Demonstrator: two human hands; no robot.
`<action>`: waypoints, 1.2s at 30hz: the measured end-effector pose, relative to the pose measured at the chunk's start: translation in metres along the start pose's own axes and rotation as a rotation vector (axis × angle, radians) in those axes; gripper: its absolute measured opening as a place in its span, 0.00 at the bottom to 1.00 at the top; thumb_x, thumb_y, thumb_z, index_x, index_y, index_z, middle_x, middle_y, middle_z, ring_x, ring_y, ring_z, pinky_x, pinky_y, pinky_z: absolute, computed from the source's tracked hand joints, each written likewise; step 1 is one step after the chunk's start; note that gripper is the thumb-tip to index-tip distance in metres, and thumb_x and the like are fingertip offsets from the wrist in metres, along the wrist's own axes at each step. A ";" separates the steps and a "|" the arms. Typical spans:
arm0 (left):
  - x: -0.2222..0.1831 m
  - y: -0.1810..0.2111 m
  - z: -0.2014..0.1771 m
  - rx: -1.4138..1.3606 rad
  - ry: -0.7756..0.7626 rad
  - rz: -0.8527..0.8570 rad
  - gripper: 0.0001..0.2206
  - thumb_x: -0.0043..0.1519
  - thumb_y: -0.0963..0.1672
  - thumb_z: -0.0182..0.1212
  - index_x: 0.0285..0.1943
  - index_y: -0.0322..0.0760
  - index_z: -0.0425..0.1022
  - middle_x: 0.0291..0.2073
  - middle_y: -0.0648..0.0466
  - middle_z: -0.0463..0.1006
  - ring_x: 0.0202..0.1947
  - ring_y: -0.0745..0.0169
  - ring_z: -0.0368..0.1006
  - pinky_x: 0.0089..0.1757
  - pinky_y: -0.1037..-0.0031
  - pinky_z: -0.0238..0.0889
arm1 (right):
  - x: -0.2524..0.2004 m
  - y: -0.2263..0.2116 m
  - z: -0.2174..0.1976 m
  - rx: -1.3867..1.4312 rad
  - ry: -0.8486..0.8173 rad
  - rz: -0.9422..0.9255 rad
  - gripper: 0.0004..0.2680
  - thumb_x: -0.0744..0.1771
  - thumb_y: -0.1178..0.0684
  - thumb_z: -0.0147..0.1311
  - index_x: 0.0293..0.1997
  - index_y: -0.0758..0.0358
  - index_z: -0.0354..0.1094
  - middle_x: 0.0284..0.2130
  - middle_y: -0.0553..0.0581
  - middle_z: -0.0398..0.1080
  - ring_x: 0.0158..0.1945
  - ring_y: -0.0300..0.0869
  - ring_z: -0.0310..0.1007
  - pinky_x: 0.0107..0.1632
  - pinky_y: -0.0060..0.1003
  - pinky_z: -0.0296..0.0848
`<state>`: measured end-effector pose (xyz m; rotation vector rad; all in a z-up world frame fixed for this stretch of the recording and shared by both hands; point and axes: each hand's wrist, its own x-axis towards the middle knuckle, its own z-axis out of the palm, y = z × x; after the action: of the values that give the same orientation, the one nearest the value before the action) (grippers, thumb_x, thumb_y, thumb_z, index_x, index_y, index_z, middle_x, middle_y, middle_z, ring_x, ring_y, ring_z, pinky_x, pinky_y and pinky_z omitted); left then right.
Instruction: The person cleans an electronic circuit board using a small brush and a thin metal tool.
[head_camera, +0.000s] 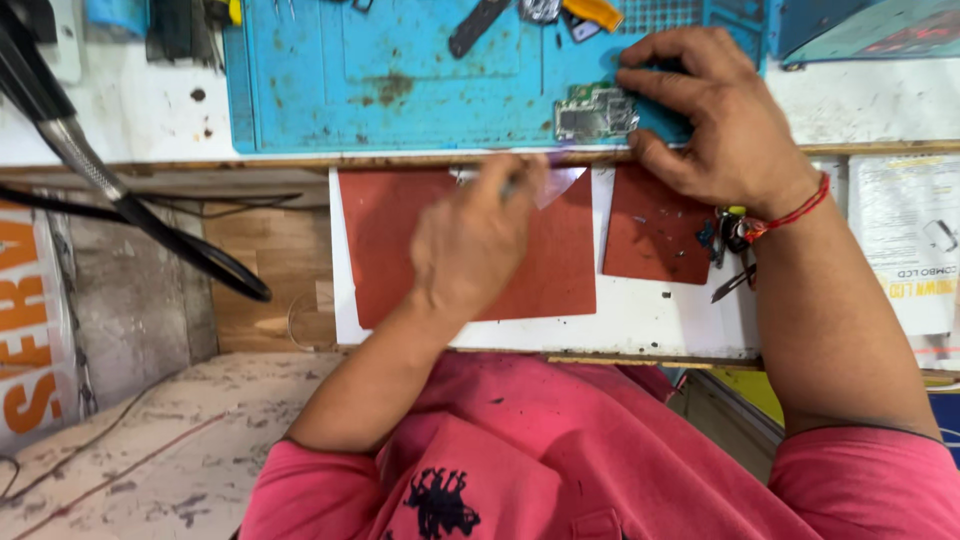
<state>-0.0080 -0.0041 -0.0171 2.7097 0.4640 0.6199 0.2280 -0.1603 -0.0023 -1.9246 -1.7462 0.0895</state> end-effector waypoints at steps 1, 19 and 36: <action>-0.001 -0.001 0.000 0.024 0.003 -0.061 0.11 0.69 0.41 0.61 0.59 0.46 0.78 0.41 0.54 0.76 0.26 0.51 0.76 0.25 0.60 0.68 | 0.000 0.000 -0.001 -0.005 -0.010 0.001 0.16 0.65 0.56 0.62 0.59 0.66 0.73 0.59 0.58 0.69 0.62 0.54 0.66 0.67 0.45 0.67; 0.004 0.004 -0.008 -0.007 0.014 0.085 0.17 0.64 0.38 0.60 0.61 0.44 0.79 0.43 0.56 0.73 0.30 0.55 0.78 0.29 0.64 0.71 | 0.005 -0.002 -0.006 -0.036 0.033 -0.041 0.16 0.64 0.56 0.62 0.58 0.68 0.73 0.60 0.60 0.68 0.62 0.55 0.66 0.67 0.48 0.67; -0.003 0.003 0.001 0.057 0.001 0.019 0.15 0.65 0.39 0.61 0.60 0.47 0.78 0.45 0.56 0.74 0.27 0.56 0.76 0.28 0.63 0.70 | 0.008 -0.011 -0.005 -0.022 0.021 -0.034 0.17 0.63 0.56 0.62 0.58 0.68 0.73 0.57 0.61 0.69 0.60 0.56 0.66 0.64 0.48 0.68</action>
<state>-0.0089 -0.0081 -0.0183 2.7711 0.4635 0.6223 0.2217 -0.1543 0.0092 -1.9036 -1.7720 0.0379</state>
